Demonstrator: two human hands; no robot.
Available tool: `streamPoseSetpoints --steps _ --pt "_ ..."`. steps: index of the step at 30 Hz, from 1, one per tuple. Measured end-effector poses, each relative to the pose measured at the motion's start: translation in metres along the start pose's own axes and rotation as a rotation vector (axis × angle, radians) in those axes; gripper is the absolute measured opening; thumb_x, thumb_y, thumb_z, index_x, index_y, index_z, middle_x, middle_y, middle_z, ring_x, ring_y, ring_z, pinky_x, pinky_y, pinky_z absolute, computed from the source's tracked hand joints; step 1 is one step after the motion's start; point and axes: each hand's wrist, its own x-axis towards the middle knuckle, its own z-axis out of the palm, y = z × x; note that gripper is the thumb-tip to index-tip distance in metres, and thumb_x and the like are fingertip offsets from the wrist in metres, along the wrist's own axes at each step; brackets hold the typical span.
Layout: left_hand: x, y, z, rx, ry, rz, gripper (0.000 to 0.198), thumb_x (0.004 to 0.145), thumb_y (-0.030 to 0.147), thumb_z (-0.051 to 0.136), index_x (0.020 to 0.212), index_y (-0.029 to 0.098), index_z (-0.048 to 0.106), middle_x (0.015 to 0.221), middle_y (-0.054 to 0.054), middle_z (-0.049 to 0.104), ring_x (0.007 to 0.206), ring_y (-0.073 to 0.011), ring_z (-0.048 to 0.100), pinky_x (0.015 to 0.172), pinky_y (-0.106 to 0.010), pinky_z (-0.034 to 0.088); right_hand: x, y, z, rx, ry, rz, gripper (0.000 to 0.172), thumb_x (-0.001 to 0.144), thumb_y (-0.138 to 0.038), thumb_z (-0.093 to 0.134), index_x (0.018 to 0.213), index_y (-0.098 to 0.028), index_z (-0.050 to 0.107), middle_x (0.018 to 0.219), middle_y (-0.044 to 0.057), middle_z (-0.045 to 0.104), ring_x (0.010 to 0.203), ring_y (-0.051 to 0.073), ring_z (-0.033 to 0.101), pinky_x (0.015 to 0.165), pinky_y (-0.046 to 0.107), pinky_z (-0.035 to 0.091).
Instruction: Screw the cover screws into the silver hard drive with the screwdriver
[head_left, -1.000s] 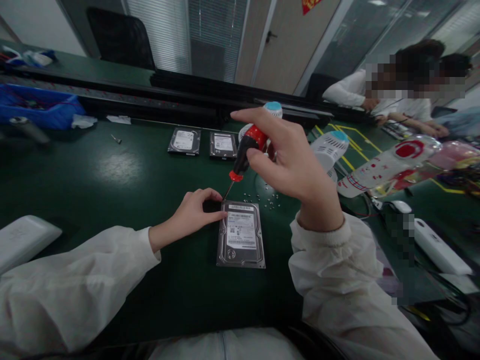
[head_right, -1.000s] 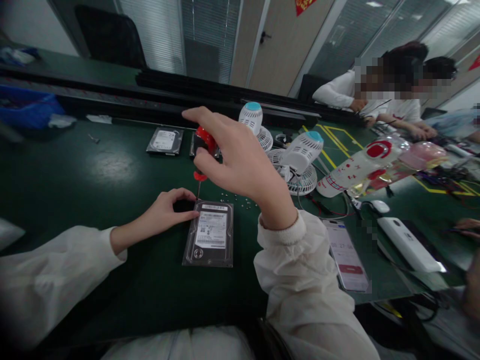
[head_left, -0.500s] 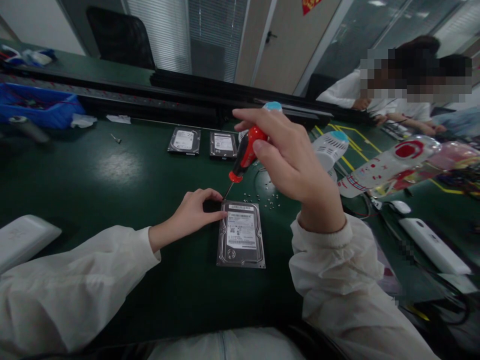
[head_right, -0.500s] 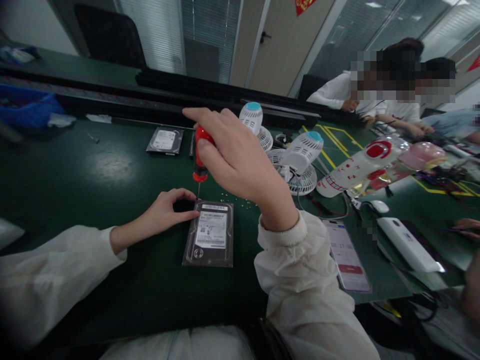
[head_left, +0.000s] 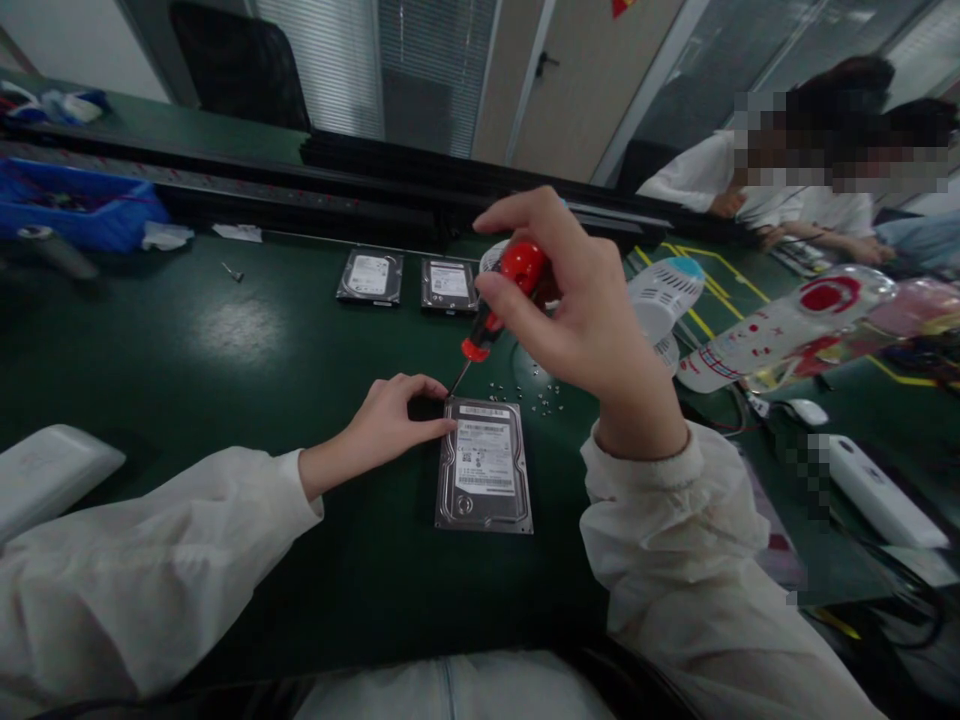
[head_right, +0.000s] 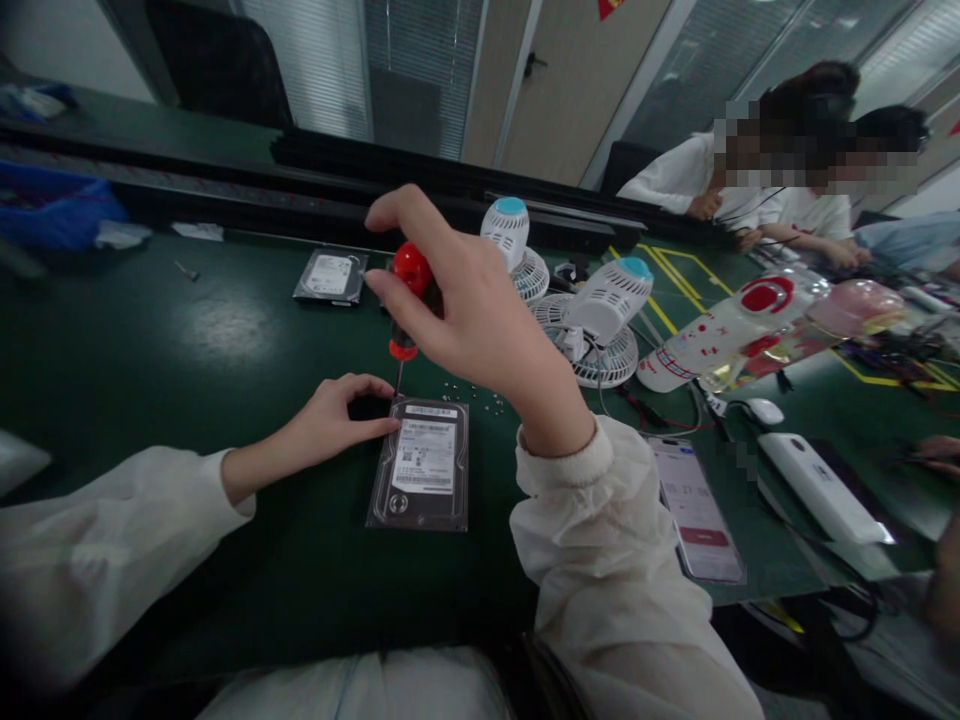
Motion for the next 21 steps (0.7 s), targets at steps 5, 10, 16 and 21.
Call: streamPoseSetpoints --steps 5,10,16,21 --pt "-0.0002 0.0001 0.0002 -0.009 0.003 -0.011 0.043 0.083 0.054 0.078 0.113 0.024 0.073 0.114 -0.007 0.076 0.109 -0.0306 0.067 0.101 -0.052 0.049 0.0009 -0.0008 0.0013 0.009 -0.009 0.018 0.022 0.104 -0.035 0.040 0.114 -0.023 0.055 0.109 0.007 0.069 0.097 0.020 0.066 0.092 0.037 0.052" --pt "0.0001 -0.0002 0.0001 -0.013 -0.001 -0.009 0.044 0.083 0.055 0.078 0.113 0.024 0.073 0.114 -0.006 0.076 0.109 -0.0311 0.068 0.101 -0.052 0.049 0.0009 0.0032 0.0035 0.086 -0.003 0.000 0.027 0.100 -0.030 0.047 0.126 -0.026 0.049 0.126 0.007 0.065 0.102 0.019 0.065 0.096 0.037 0.054" --pt "0.0002 0.0013 -0.0004 -0.010 0.005 -0.018 0.043 0.082 0.054 0.078 0.113 0.024 0.073 0.114 -0.006 0.076 0.109 -0.0315 0.067 0.100 -0.052 0.049 0.0022 0.0030 0.0039 -0.027 0.008 0.008 0.020 0.103 -0.037 0.047 0.113 -0.024 0.058 0.113 0.007 0.069 0.100 0.020 0.065 0.094 0.036 0.054" --pt "0.0000 -0.0010 -0.0004 -0.020 -0.012 -0.014 0.045 0.083 0.056 0.078 0.114 0.024 0.073 0.116 -0.007 0.076 0.109 -0.0310 0.067 0.101 -0.053 0.049 0.0016 0.0053 0.0026 0.049 -0.013 0.008 0.039 0.099 -0.030 0.052 0.138 -0.027 0.052 0.139 0.008 0.065 0.116 0.023 0.067 0.098 0.038 0.056"
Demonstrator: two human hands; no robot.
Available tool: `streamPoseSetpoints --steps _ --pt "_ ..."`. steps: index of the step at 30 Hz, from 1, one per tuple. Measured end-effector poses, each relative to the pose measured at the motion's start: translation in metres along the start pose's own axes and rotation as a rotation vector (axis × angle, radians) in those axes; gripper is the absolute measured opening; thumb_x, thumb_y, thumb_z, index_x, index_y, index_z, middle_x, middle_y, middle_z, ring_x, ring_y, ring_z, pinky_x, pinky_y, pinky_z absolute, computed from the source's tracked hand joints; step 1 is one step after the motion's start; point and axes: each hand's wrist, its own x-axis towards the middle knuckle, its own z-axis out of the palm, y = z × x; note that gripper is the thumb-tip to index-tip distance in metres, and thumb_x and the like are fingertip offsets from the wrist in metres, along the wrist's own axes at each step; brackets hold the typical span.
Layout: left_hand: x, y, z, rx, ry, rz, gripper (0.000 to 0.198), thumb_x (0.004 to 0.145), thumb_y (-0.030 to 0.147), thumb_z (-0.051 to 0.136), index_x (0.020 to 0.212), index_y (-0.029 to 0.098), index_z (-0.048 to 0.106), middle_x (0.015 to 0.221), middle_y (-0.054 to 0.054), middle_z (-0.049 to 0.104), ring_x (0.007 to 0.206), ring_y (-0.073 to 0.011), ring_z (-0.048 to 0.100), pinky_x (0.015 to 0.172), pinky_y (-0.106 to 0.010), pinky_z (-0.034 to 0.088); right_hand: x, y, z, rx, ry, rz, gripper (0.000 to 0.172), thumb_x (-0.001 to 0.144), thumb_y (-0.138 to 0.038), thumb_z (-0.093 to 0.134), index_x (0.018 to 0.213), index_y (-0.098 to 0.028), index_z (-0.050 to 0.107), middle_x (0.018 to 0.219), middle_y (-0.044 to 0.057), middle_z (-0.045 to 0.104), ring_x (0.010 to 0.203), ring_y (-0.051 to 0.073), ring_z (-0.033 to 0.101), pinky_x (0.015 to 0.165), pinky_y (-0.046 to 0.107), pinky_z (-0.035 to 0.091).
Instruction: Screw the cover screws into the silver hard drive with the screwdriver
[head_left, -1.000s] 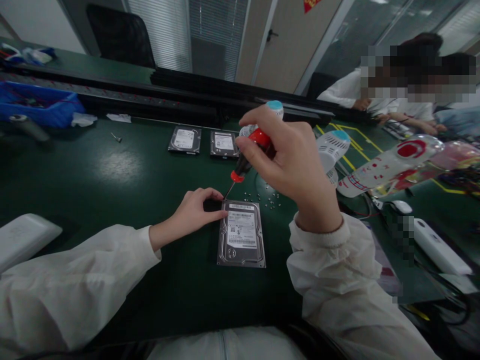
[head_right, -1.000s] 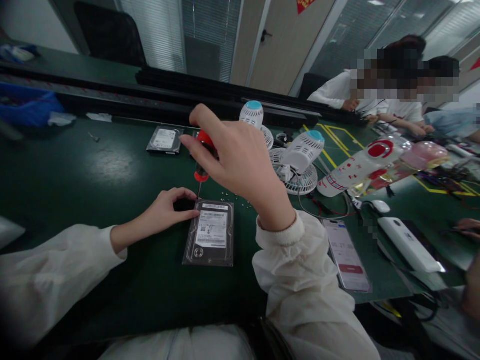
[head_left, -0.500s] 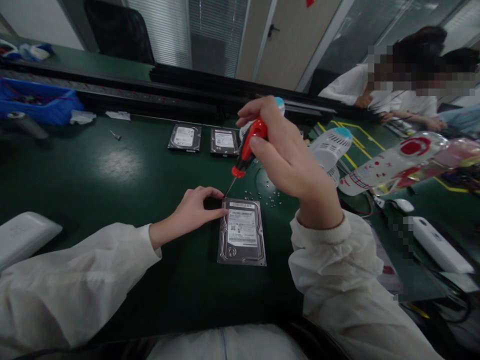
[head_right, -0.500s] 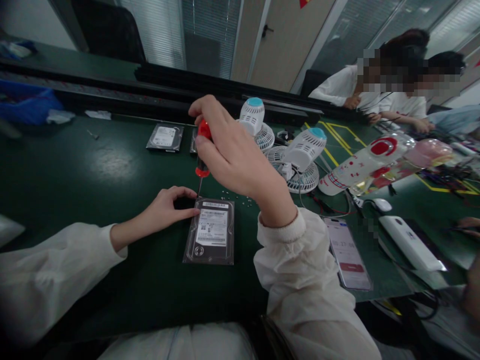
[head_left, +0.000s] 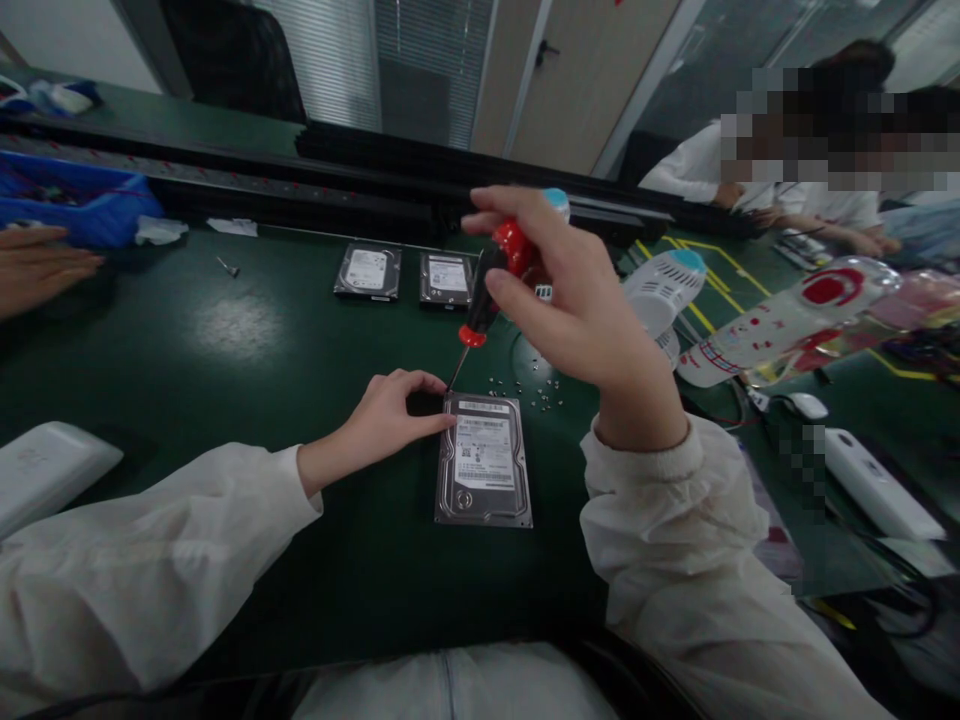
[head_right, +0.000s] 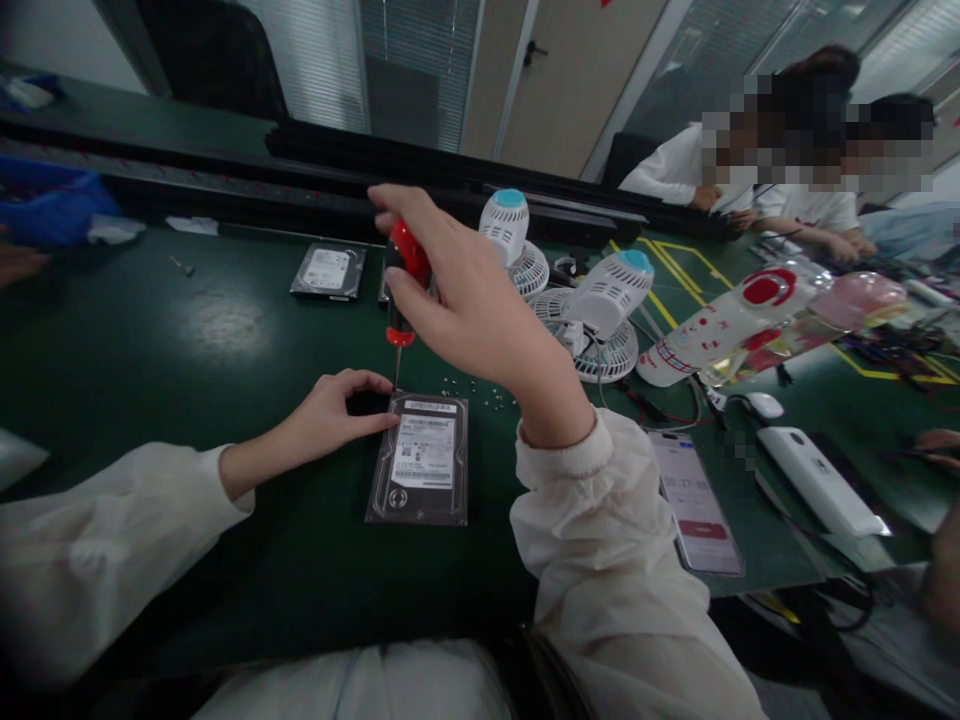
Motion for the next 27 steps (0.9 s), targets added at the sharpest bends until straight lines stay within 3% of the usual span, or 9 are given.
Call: streamPoseSetpoints --steps 4,6,8,10,12,16,20,22,27 --pt "0.0004 -0.0019 0.0007 0.010 0.009 -0.004 0.045 0.082 0.056 0.078 0.115 0.024 0.073 0.116 -0.007 0.075 0.110 -0.0311 0.067 0.101 -0.053 0.049 0.0010 -0.0008 -0.0008 -0.147 0.067 0.085 0.038 0.095 -0.050 0.062 0.122 -0.023 0.064 0.100 0.007 0.076 0.085 0.022 0.071 0.081 0.038 0.057" --pt "0.0006 -0.0024 0.0011 0.007 0.017 0.003 0.045 0.082 0.055 0.078 0.113 0.024 0.073 0.114 -0.007 0.076 0.109 -0.0308 0.068 0.101 -0.052 0.049 0.0009 -0.0035 -0.0032 -0.143 0.059 0.060 0.031 0.099 -0.047 0.056 0.120 -0.025 0.066 0.109 0.007 0.077 0.098 0.024 0.073 0.087 0.039 0.057" --pt "0.0006 -0.0024 0.0014 -0.004 0.018 0.006 0.044 0.082 0.055 0.079 0.112 0.024 0.073 0.113 -0.006 0.076 0.107 -0.0303 0.068 0.101 -0.052 0.049 0.0002 -0.0056 -0.0057 -0.085 0.025 0.014 0.032 0.103 -0.038 0.047 0.128 -0.027 0.063 0.134 0.007 0.071 0.123 0.025 0.067 0.097 0.039 0.056" --pt "0.0004 -0.0019 0.0013 -0.011 0.017 0.001 0.043 0.082 0.055 0.079 0.112 0.024 0.073 0.113 -0.006 0.076 0.108 -0.0302 0.068 0.101 -0.051 0.050 -0.0006 -0.0061 -0.0065 -0.040 0.001 -0.013 0.037 0.104 -0.034 0.044 0.137 -0.028 0.058 0.141 0.006 0.067 0.125 0.024 0.066 0.095 0.038 0.057" --pt "0.0000 -0.0009 0.0009 -0.013 0.013 -0.007 0.044 0.082 0.055 0.079 0.113 0.024 0.073 0.114 -0.006 0.076 0.109 -0.0307 0.068 0.101 -0.052 0.049 -0.0008 -0.0056 -0.0056 -0.058 0.011 -0.008 0.039 0.103 -0.039 0.049 0.139 -0.026 0.057 0.128 0.007 0.072 0.106 0.022 0.071 0.086 0.035 0.057" --pt "-0.0006 0.0009 -0.0001 -0.003 0.007 -0.017 0.045 0.082 0.055 0.079 0.115 0.025 0.073 0.117 -0.006 0.075 0.112 -0.0317 0.067 0.103 -0.053 0.049 -0.0003 -0.0063 -0.0047 -0.176 0.041 -0.008 0.039 0.101 -0.051 0.054 0.117 -0.019 0.068 0.095 0.007 0.073 0.080 0.019 0.067 0.078 0.035 0.052" --pt "-0.0004 0.0007 -0.0002 -0.001 0.013 -0.004 0.045 0.082 0.055 0.079 0.114 0.024 0.073 0.116 -0.007 0.076 0.110 -0.0313 0.068 0.103 -0.054 0.049 -0.0008 -0.0085 -0.0079 -0.059 -0.010 -0.068 0.037 0.107 -0.038 0.039 0.128 -0.017 0.060 0.130 0.012 0.069 0.119 0.023 0.066 0.101 0.037 0.051" --pt "-0.0001 0.0006 -0.0002 -0.007 0.011 0.001 0.045 0.082 0.055 0.079 0.115 0.024 0.073 0.116 -0.007 0.076 0.110 -0.0312 0.069 0.103 -0.054 0.048 -0.0013 -0.0081 -0.0083 -0.004 -0.031 -0.073 0.037 0.106 -0.036 0.039 0.136 -0.021 0.055 0.138 0.009 0.067 0.125 0.022 0.065 0.103 0.037 0.052" --pt "0.0006 0.0041 -0.0006 0.000 0.009 -0.012 0.043 0.082 0.053 0.078 0.113 0.024 0.073 0.115 -0.006 0.076 0.111 -0.0317 0.068 0.103 -0.054 0.048 -0.0011 -0.0056 -0.0045 -0.128 0.027 0.068 0.038 0.100 -0.053 0.052 0.121 -0.024 0.065 0.101 0.006 0.076 0.084 0.019 0.070 0.079 0.034 0.055"
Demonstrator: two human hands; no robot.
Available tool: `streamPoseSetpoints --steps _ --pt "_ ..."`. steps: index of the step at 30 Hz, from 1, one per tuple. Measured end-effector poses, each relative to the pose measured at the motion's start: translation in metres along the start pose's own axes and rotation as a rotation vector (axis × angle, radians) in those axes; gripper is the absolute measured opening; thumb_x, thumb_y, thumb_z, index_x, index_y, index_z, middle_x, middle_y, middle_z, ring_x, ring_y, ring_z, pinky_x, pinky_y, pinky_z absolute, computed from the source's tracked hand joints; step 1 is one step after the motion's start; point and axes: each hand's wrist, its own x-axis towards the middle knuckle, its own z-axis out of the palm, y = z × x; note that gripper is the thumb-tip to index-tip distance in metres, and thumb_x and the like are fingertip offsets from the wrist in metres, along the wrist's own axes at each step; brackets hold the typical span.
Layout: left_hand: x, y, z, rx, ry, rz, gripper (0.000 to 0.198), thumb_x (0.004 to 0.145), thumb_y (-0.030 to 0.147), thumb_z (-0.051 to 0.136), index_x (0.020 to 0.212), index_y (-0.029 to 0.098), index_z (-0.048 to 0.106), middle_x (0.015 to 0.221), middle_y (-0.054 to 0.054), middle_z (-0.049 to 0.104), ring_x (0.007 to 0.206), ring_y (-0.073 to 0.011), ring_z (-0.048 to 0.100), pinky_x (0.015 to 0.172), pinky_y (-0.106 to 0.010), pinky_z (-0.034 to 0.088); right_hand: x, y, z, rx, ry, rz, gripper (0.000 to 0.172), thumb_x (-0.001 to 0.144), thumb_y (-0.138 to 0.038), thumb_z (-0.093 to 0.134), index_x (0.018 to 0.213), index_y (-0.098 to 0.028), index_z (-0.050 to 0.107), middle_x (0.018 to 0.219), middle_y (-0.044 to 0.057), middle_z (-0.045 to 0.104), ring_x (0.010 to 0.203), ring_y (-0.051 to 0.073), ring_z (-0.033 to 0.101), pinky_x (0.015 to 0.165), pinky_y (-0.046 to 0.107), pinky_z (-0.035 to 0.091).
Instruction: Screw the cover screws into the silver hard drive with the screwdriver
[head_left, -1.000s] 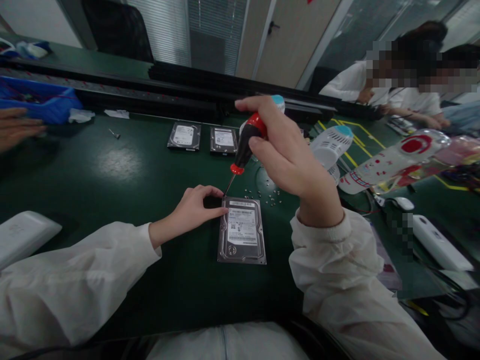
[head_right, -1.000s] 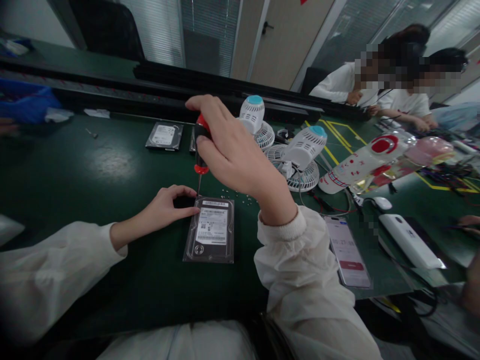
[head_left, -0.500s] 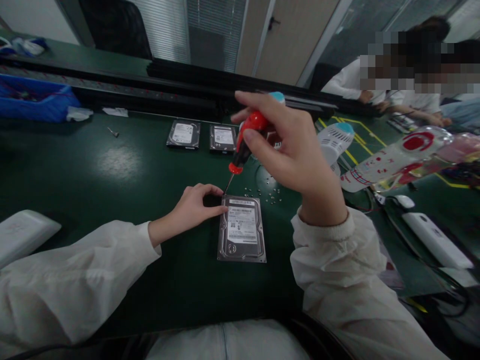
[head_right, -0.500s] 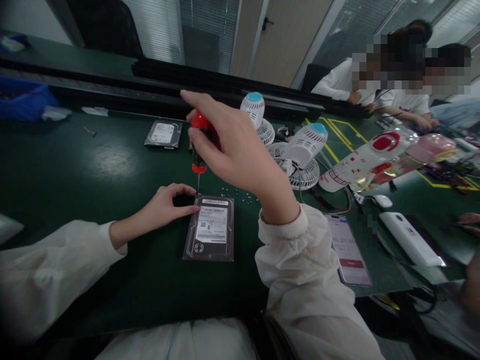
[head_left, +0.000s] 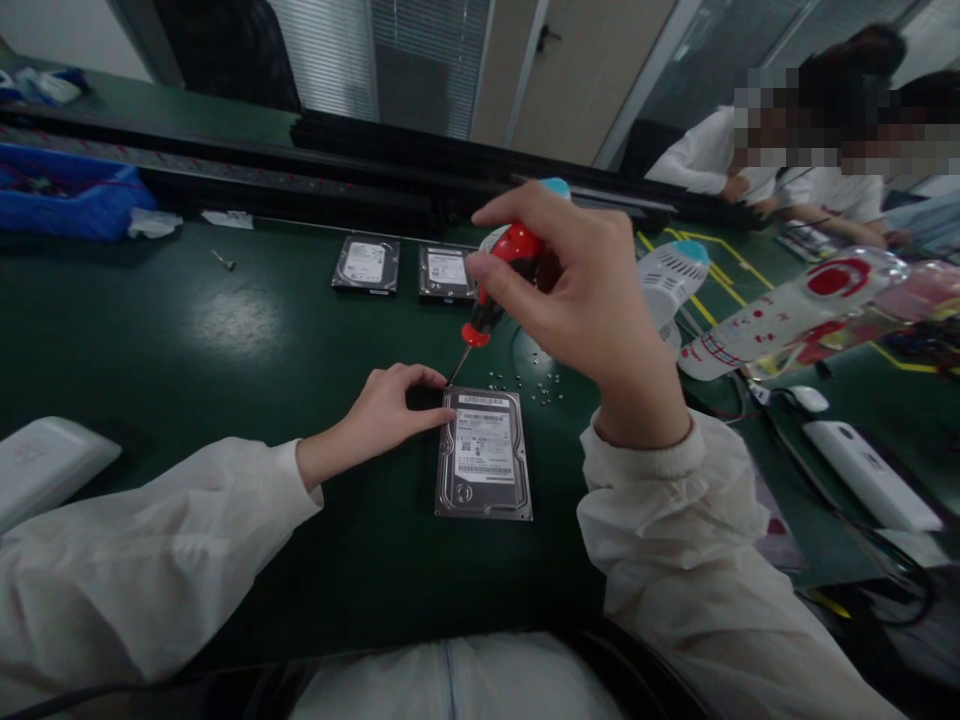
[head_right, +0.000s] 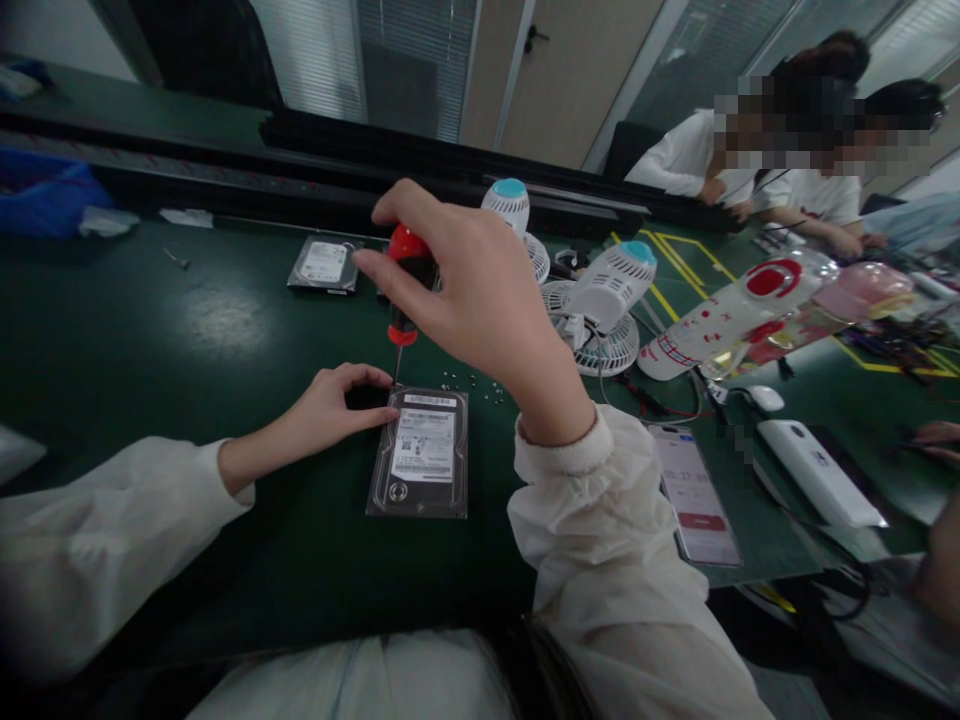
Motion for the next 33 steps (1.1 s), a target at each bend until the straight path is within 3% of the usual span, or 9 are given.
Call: streamPoseSetpoints --steps 3,6,12,14,18,24,27,30,33 --pt "-0.0001 0.0024 -0.0003 0.005 0.000 -0.009 0.043 0.081 0.052 0.079 0.112 0.023 0.073 0.114 -0.007 0.076 0.110 -0.0322 0.068 0.102 -0.054 0.049 0.0002 0.0005 0.0004 0.040 0.011 -0.030 0.031 0.104 -0.040 0.046 0.124 -0.024 0.063 0.117 0.007 0.075 0.105 0.022 0.071 0.095 0.036 0.054" --pt "-0.0005 0.0023 -0.0004 0.007 0.001 -0.009 0.044 0.081 0.052 0.079 0.113 0.022 0.073 0.115 -0.008 0.076 0.110 -0.0320 0.068 0.103 -0.054 0.048 0.0001 0.0009 -0.0003 0.119 -0.006 -0.082 0.036 0.101 -0.025 0.046 0.135 -0.026 0.058 0.139 0.005 0.068 0.126 0.022 0.066 0.108 0.036 0.050" --pt "-0.0005 -0.0002 -0.0001 0.032 0.010 0.004 0.045 0.082 0.054 0.077 0.114 0.022 0.073 0.115 -0.008 0.076 0.110 -0.0317 0.067 0.103 -0.054 0.048 -0.0002 -0.0005 0.0002 -0.058 0.028 0.008 0.044 0.103 -0.052 0.048 0.126 -0.019 0.067 0.100 0.005 0.075 0.083 0.017 0.069 0.082 0.033 0.054" --pt "-0.0006 0.0000 -0.0003 0.032 0.005 0.003 0.046 0.082 0.054 0.077 0.114 0.021 0.073 0.115 -0.008 0.076 0.110 -0.0317 0.067 0.103 -0.054 0.048 -0.0004 0.0002 -0.0002 -0.038 0.007 0.003 0.045 0.106 -0.047 0.040 0.131 -0.018 0.064 0.103 0.006 0.074 0.091 0.018 0.069 0.088 0.033 0.053" --pt "-0.0009 -0.0003 0.0003 0.012 0.007 0.010 0.045 0.082 0.054 0.077 0.113 0.022 0.074 0.115 -0.008 0.076 0.110 -0.0315 0.068 0.103 -0.053 0.048 -0.0004 0.0022 -0.0009 0.075 -0.026 -0.096 0.041 0.104 -0.038 0.038 0.141 -0.028 0.055 0.133 0.003 0.069 0.117 0.017 0.067 0.102 0.030 0.050" --pt "-0.0004 -0.0027 0.0019 0.017 0.017 0.002 0.045 0.081 0.053 0.078 0.113 0.021 0.074 0.114 -0.008 0.076 0.110 -0.0320 0.068 0.103 -0.053 0.049 -0.0009 -0.0057 -0.0014 -0.079 -0.004 0.052 0.041 0.101 -0.053 0.049 0.121 -0.020 0.063 0.115 0.006 0.074 0.090 0.019 0.068 0.088 0.034 0.053" --pt "-0.0002 -0.0042 0.0024 0.004 0.014 0.002 0.046 0.080 0.053 0.078 0.112 0.021 0.074 0.115 -0.008 0.075 0.110 -0.0322 0.068 0.104 -0.054 0.048 -0.0017 -0.0071 -0.0039 -0.018 -0.034 0.010 0.031 0.103 -0.034 0.043 0.126 -0.021 0.060 0.124 0.005 0.072 0.108 0.020 0.067 0.097 0.034 0.052" --pt "-0.0004 -0.0056 0.0027 0.005 0.015 0.002 0.046 0.081 0.054 0.077 0.112 0.022 0.073 0.115 -0.008 0.075 0.110 -0.0325 0.068 0.102 -0.054 0.049 -0.0019 -0.0056 -0.0049 0.017 -0.018 -0.043 0.035 0.101 -0.021 0.040 0.130 -0.023 0.060 0.128 0.003 0.071 0.117 0.017 0.066 0.103 0.030 0.049" --pt "-0.0005 -0.0056 0.0028 0.025 0.019 -0.007 0.045 0.081 0.055 0.076 0.113 0.023 0.074 0.114 -0.007 0.075 0.108 -0.0325 0.068 0.101 -0.054 0.049 -0.0015 -0.0055 -0.0034 -0.114 0.017 0.022 0.036 0.105 -0.039 0.044 0.128 -0.020 0.064 0.107 0.005 0.076 0.095 0.019 0.071 0.090 0.033 0.051"
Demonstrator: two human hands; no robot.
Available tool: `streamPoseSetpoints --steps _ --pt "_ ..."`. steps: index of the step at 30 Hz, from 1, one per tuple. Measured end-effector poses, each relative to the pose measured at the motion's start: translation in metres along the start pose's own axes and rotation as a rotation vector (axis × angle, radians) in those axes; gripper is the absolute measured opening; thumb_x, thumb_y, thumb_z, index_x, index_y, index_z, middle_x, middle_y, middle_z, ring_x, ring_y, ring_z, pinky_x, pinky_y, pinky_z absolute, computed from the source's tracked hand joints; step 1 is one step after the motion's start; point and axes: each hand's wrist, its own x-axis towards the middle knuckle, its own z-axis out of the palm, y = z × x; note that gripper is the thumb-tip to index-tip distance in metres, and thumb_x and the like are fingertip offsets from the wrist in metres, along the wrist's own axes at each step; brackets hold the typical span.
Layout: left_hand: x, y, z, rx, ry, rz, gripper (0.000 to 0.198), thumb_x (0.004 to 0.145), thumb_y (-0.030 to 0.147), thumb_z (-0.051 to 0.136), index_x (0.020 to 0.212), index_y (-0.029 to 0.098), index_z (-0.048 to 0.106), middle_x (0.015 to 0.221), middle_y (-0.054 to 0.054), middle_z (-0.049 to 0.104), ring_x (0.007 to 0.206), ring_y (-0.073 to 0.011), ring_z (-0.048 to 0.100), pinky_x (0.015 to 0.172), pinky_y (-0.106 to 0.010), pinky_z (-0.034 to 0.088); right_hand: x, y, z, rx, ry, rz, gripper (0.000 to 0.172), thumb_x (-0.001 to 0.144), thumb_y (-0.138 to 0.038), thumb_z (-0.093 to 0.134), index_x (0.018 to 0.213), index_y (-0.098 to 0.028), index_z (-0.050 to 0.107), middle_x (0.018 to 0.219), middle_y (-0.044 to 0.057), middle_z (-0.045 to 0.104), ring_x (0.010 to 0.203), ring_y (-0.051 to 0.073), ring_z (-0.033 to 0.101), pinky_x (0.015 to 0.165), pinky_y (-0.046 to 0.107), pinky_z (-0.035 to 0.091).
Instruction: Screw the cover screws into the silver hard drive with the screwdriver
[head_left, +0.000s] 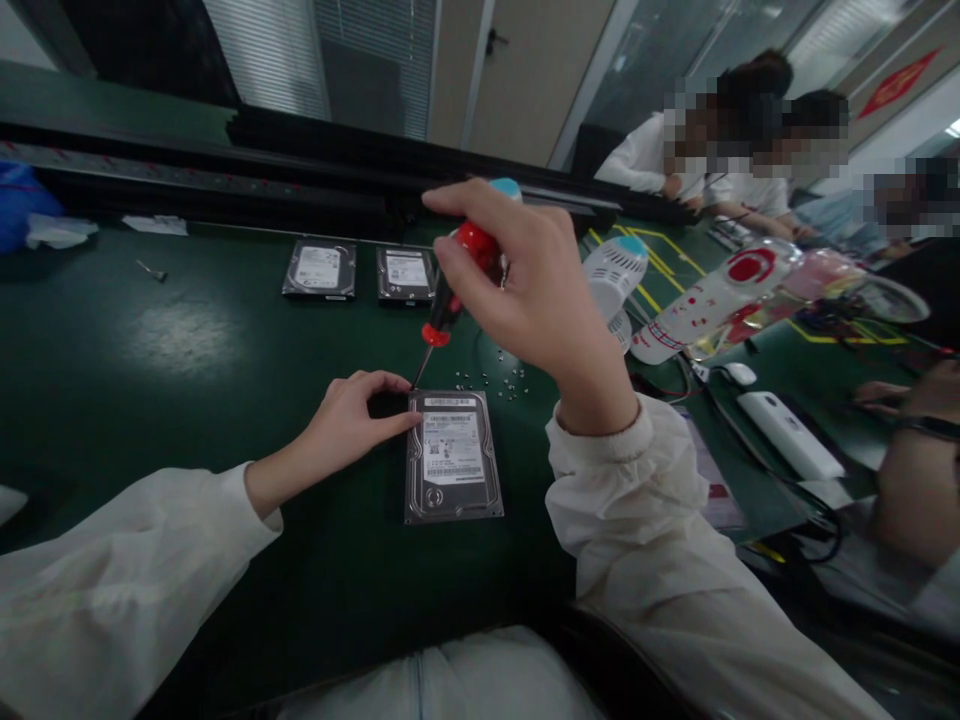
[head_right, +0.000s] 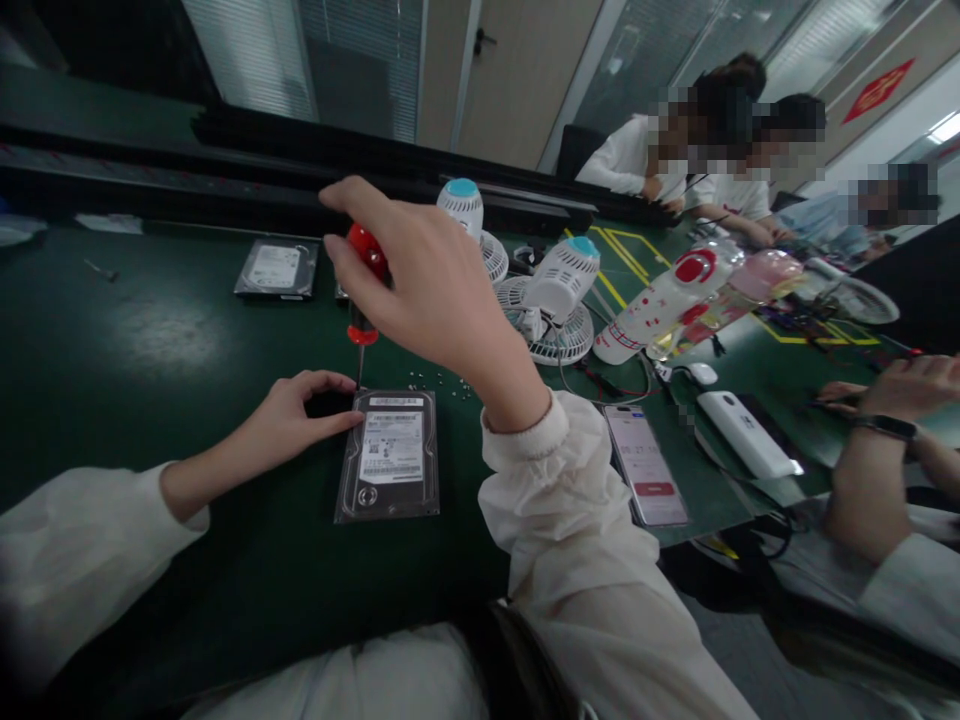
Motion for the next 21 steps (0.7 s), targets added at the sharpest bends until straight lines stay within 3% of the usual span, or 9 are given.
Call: streamPoseSetpoints --steps 3,6,8,11,14,17,21 --pt "0.0002 0.0003 0.0002 0.014 0.001 -0.002 0.045 0.081 0.055 0.076 0.112 0.023 0.074 0.113 -0.008 0.075 0.107 -0.0326 0.067 0.102 -0.055 0.048 -0.0001 -0.0006 0.0009 -0.073 -0.018 0.050 0.047 0.106 -0.049 0.038 0.125 -0.017 0.066 0.087 0.004 0.074 0.082 0.020 0.070 0.081 0.036 0.051" --pt "0.0008 -0.0007 0.0009 0.009 0.002 0.015 0.045 0.082 0.055 0.076 0.112 0.022 0.074 0.112 -0.008 0.075 0.107 -0.0323 0.067 0.101 -0.054 0.048 -0.0009 0.0019 0.0002 0.063 -0.054 -0.040 0.044 0.104 -0.029 0.032 0.136 -0.020 0.060 0.121 0.005 0.074 0.107 0.020 0.070 0.095 0.037 0.053" --pt "0.0011 -0.0019 0.0013 0.010 0.003 0.022 0.044 0.082 0.055 0.076 0.113 0.023 0.074 0.112 -0.008 0.075 0.107 -0.0320 0.068 0.099 -0.053 0.049 -0.0015 0.0043 -0.0003 0.156 -0.078 -0.106 0.050 0.099 -0.021 0.031 0.143 -0.022 0.055 0.139 0.003 0.068 0.120 0.018 0.067 0.105 0.037 0.052" --pt "0.0011 -0.0024 0.0015 0.020 0.010 0.024 0.044 0.082 0.055 0.076 0.113 0.024 0.074 0.113 -0.007 0.075 0.107 -0.0317 0.067 0.099 -0.052 0.049 -0.0019 0.0051 -0.0001 0.175 -0.062 -0.099 0.048 0.102 -0.029 0.037 0.147 -0.022 0.052 0.123 0.002 0.074 0.098 0.015 0.071 0.095 0.033 0.055" --pt "0.0009 -0.0011 0.0010 0.032 0.007 0.031 0.042 0.083 0.055 0.076 0.113 0.024 0.074 0.114 -0.007 0.075 0.108 -0.0315 0.067 0.100 -0.052 0.048 -0.0017 0.0023 -0.0003 0.062 -0.032 -0.044 0.046 0.103 -0.049 0.047 0.134 -0.019 0.062 0.107 0.003 0.076 0.084 0.015 0.070 0.087 0.032 0.053" --pt "0.0006 -0.0004 0.0004 0.034 0.002 0.019 0.043 0.083 0.056 0.075 0.113 0.025 0.073 0.115 -0.007 0.075 0.109 -0.0316 0.067 0.099 -0.051 0.048 -0.0016 0.0010 -0.0015 0.027 -0.060 -0.056 0.050 0.106 -0.054 0.038 0.129 -0.016 0.062 0.111 0.006 0.075 0.092 0.018 0.071 0.087 0.033 0.052" --pt "0.0007 -0.0019 0.0006 0.026 0.004 0.015 0.044 0.083 0.057 0.075 0.113 0.025 0.073 0.115 -0.007 0.075 0.109 -0.0314 0.067 0.098 -0.051 0.049 -0.0014 0.0027 -0.0010 0.113 -0.056 -0.129 0.045 0.108 -0.038 0.025 0.136 -0.018 0.055 0.127 0.007 0.070 0.111 0.018 0.068 0.095 0.030 0.050"
